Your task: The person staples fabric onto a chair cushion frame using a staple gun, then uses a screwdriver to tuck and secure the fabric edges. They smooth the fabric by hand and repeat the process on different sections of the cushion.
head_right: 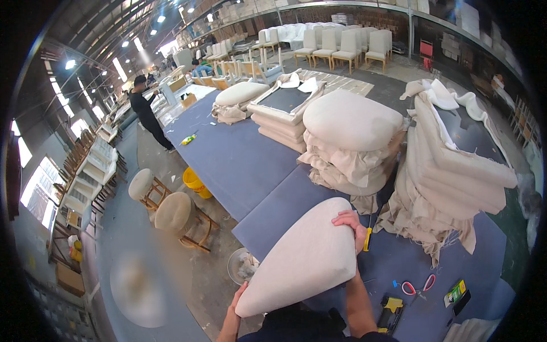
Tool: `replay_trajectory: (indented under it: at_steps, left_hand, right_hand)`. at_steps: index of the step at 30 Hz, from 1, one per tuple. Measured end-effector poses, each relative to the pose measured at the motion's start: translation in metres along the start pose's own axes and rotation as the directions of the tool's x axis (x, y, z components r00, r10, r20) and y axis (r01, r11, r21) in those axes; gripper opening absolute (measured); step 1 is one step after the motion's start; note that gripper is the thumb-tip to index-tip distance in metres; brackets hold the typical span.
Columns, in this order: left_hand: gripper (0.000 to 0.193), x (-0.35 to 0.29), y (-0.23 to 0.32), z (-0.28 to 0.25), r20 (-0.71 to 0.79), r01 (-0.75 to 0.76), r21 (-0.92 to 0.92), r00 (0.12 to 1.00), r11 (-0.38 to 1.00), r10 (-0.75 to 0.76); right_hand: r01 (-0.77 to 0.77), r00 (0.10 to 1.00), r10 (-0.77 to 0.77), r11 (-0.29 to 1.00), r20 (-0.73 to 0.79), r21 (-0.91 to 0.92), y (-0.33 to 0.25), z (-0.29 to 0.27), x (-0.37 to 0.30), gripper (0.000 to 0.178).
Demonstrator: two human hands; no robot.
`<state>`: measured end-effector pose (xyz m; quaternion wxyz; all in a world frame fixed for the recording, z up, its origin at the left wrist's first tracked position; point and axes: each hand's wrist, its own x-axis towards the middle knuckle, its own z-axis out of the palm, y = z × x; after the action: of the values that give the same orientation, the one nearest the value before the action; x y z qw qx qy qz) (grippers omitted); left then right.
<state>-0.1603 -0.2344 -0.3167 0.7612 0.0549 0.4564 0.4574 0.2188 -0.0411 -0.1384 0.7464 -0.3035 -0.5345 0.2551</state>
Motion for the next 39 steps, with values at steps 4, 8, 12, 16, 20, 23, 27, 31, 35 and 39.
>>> replay_trajectory:
  at_steps: [4, 8, 12, 16, 20, 23, 27, 31, 35, 39]
  left_hand:
    - [0.064, -0.003, -0.024, 0.016, 0.025, -0.090, -0.046, 0.995, 0.995, 0.092]
    - [0.058, 0.006, -0.019, 0.073, 0.054, -0.195, -0.159, 0.977, 0.968, 0.206]
    - [0.054, 0.033, 0.028, 0.119, 0.073, -0.501, 0.034, 0.864, 0.865, 0.498]
    - [0.055, 0.025, 0.089, 0.223, 0.339, -0.848, 0.101, 0.521, 0.520, 0.784]
    - [0.069, 0.038, 0.148, 0.309, 0.651, -0.956, 0.288, 0.233, 0.049, 0.723]
    - [0.073, 0.016, 0.176, 0.406, 0.672, -0.709, -0.174, 0.422, 0.683, 0.609]
    - [0.056, -0.015, 0.199, 0.532, 0.717, -0.935, -0.041, 0.218, 0.353, 0.663]
    - [0.055, -0.046, 0.175, 0.668, 0.789, -0.816, 0.129, 0.428, 0.563, 0.440]
    - [0.069, 0.003, 0.173, 0.701, 0.865, -0.939, 0.203, 0.305, 0.277, 0.398]
    - [0.083, 0.005, 0.129, 0.623, 0.914, -0.942, 0.336, 0.328, 0.005, 0.239]
  right_hand:
    - [0.150, 0.983, -0.151, 0.989, 0.104, 0.013, -0.039, 0.006, 0.037, 0.062]
    - [0.297, 0.947, -0.306, 0.950, 0.095, 0.096, -0.112, 0.022, 0.079, 0.058]
    - [0.348, 0.927, -0.374, 0.889, 0.031, 0.298, -0.148, 0.022, 0.093, 0.062]
    - [0.201, 0.952, -0.296, 0.803, 0.082, 0.562, -0.178, 0.021, 0.050, 0.081]
    - [0.218, 0.953, -0.263, 0.940, 0.148, 0.262, -0.192, 0.021, 0.051, 0.110]
    - [0.366, 0.928, -0.372, 0.920, 0.023, 0.138, -0.197, -0.001, 0.093, 0.107]
    - [0.362, 0.931, -0.315, 0.859, -0.182, 0.362, -0.239, -0.064, 0.168, 0.107]
    - [0.590, 0.753, -0.554, 0.807, -0.356, -0.007, -0.244, -0.172, 0.246, 0.080]
    - [0.163, 0.802, -0.246, 0.967, -0.545, -0.197, -0.243, -0.248, 0.191, 0.046]
    - [-0.229, 0.766, -0.089, 0.888, -0.637, -0.399, -0.141, -0.293, 0.016, 0.021]
